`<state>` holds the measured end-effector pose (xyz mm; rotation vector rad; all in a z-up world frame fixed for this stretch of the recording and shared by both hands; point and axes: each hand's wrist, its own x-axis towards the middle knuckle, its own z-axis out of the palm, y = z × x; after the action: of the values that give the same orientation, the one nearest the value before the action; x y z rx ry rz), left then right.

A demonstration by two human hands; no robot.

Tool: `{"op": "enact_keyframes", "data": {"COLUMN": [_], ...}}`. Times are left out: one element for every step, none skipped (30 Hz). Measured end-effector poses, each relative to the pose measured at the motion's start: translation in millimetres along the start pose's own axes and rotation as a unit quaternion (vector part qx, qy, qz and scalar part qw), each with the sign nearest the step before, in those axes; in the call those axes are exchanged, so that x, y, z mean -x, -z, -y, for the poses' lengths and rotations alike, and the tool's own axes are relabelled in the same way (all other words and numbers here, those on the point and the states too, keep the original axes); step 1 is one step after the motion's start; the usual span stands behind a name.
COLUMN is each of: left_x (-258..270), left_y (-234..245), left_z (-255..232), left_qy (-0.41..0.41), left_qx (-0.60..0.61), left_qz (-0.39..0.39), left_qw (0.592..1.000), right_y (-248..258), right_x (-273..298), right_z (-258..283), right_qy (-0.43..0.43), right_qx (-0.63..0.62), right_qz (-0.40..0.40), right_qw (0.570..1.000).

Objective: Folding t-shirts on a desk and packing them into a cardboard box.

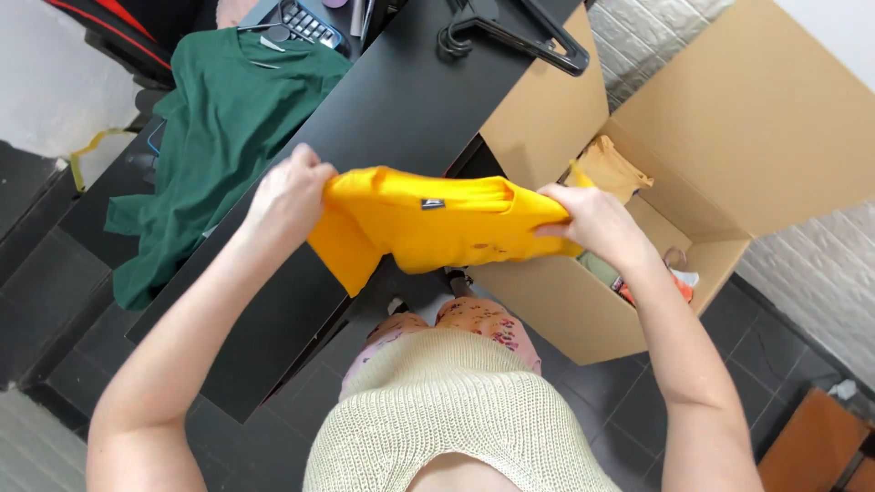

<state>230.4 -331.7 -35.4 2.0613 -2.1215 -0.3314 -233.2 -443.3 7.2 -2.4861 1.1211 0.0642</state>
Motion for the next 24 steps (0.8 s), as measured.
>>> {"op": "enact_keyframes", "data": {"left_x": [-2.5,-3.0,-3.7,-2.4,-1.3,-1.1,1.7,4.6,7.4,4.6,1.7,-1.0,-10.9,-21.2,-31.7,-45.0,-57.8,-67.6,-76.6,-86.5,-96.5,-97.3,-101.7,-101.7], "left_y": [11.2,23.0,34.8,33.5,32.3,31.9,50.9,69.3,87.5,96.4,105.5,114.6,102.9,91.5,80.6,109.2,138.5,168.2,180.1,192.1,204.3,219.1,230.8,234.1], "left_z": [-5.6,-10.7,-15.7,-15.6,-15.5,-15.6,-25.6,-35.6,-45.6,-47.0,-48.7,-51.1,-30.6,-9.5,11.5,9.3,6.8,4.6,13.8,23.7,33.5,40.4,41.7,37.7], "left_qy": [-0.006,0.014,0.035,0.031,0.039,0.047,0.043,0.041,0.037,0.035,-0.009,-0.051,-0.052,-0.101,-0.148,-0.146,-0.113,-0.079,-0.076,-0.137,-0.198,-0.198,-0.2,-0.2], "left_qx": [-0.001,0.087,0.174,0.173,0.239,0.304,0.303,0.3,0.296,0.296,0.147,-0.004,-0.005,-0.098,-0.19,-0.192,-0.108,-0.023,-0.024,0.016,0.056,0.052,0.039,0.03], "left_qz": [-0.001,0.027,0.054,0.054,0.096,0.137,0.135,0.193,0.25,0.248,0.258,0.26,0.258,0.202,0.143,0.136,0.147,0.158,0.153,0.115,0.075,0.071,0.046,0.025], "left_qw": [1.0,0.996,0.983,0.983,0.965,0.942,0.942,0.933,0.921,0.922,0.955,0.964,0.965,0.969,0.96,0.961,0.977,0.984,0.985,0.984,0.976,0.976,0.978,0.979], "right_y": [0.3,-0.6,-1.5,3.9,9.5,16.4,7.3,-2.1,-11.3,6.0,23.5,41.8,43.0,44.3,46.0,62.1,78.7,94.7,106.4,116.8,127.3,137.4,147.9,156.9], "right_x": [6.7,14.1,21.2,28.0,34.5,39.9,44.3,48.4,52.2,54.2,56.3,58.5,60.0,60.3,60.7,61.1,61.8,62.6,60.3,58.4,56.5,45.3,34.4,28.3], "right_z": [0.7,2.9,5.2,16.6,27.9,38.8,32.3,25.2,17.8,41.3,64.8,87.6,78.6,69.7,60.8,61.4,62.2,63.7,64.1,65.5,66.8,67.0,66.7,67.0], "right_qy": [-0.004,-0.022,-0.039,-0.042,-0.068,-0.092,-0.094,-0.113,-0.131,-0.131,-0.131,-0.13,-0.13,-0.09,-0.049,-0.046,-0.07,-0.091,-0.086,-0.072,-0.058,-0.054,-0.015,0.021], "right_qx": [0.0,0.026,0.052,0.052,-0.042,-0.135,-0.134,-0.197,-0.258,-0.257,-0.188,-0.116,-0.115,-0.051,0.014,0.019,-0.067,-0.155,-0.152,-0.155,-0.158,-0.158,-0.105,-0.052], "right_qz": [-0.004,-0.015,-0.025,-0.028,-0.026,-0.024,-0.028,-0.03,-0.033,-0.036,-0.003,0.03,0.028,-0.003,-0.033,-0.038,-0.045,-0.049,-0.051,-0.106,-0.16,-0.164,-0.218,-0.265], "right_qw": [1.0,0.999,0.998,0.997,0.996,0.986,0.986,0.973,0.957,0.957,0.973,0.984,0.984,0.995,0.998,0.998,0.994,0.983,0.983,0.98,0.973,0.972,0.97,0.963]}}
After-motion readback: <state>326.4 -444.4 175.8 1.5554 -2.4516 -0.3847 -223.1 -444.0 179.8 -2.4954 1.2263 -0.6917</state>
